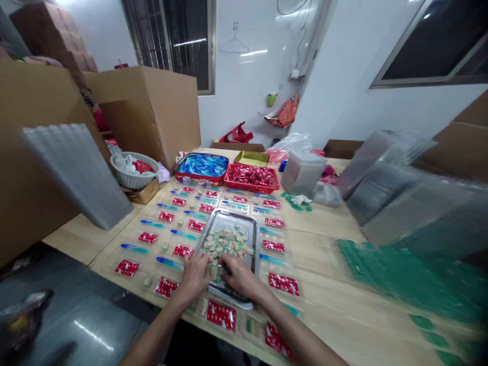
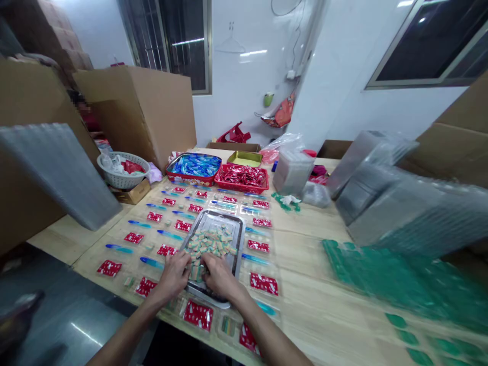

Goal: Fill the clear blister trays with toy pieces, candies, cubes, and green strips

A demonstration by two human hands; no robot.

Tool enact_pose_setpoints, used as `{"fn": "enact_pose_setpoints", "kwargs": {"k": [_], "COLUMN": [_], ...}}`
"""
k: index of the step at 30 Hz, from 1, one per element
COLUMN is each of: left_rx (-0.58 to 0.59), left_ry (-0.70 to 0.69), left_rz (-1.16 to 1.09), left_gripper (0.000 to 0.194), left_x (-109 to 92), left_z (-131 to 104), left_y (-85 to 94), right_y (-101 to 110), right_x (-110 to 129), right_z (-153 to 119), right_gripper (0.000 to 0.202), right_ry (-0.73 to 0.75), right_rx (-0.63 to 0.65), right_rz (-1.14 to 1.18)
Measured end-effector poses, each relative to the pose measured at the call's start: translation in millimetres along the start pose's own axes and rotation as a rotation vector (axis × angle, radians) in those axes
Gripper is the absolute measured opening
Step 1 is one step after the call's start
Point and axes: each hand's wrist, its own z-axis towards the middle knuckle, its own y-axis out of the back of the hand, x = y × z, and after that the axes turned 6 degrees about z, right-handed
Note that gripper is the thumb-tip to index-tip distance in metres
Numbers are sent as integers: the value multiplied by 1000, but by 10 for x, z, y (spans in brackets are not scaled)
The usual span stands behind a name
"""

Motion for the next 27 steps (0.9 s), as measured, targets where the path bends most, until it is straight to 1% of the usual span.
{"fn": "enact_pose_setpoints", "kwargs": {"k": [3,6,9,11,15,18,21,24,27], "left_rx": [2,14,14,0,-14,-10,-14,-52,-70], "left_ry": [16,26,16,1,-9,4,11,-7,-113], "left_rz": [-32,-53,-72,-85,-89,-113,-157,-213,-263], "left_gripper": [23,21,18,19,18,15,14,16,18], "left_x": [32,75,100,102,104,131,158,111,-42], "left_z": [28,55,57,45,32,42,40,11,-25], "left_y": [-31,-60,-69,-68,-86,-102,-58,37,73], "right_y": [-8,-10,-29,-54,-82,-48,12,66,114], "right_x": [14,22,-18,-77,-198,-230,-221,-197,-170], "right_z": [-28,-49,-54,-52,-57,-75,-100,-127,-155], "right_gripper": [22,16,16,15,13,12,10,10,13], "right_ry": [35,70,80,61,-37,-76,-90,-83,-84], "right_rx": [-7,-23,-46,-70,-120,-129,-131,-133,-141], "right_rz": [38,13,-2,31,126,157,149,133,109]}}
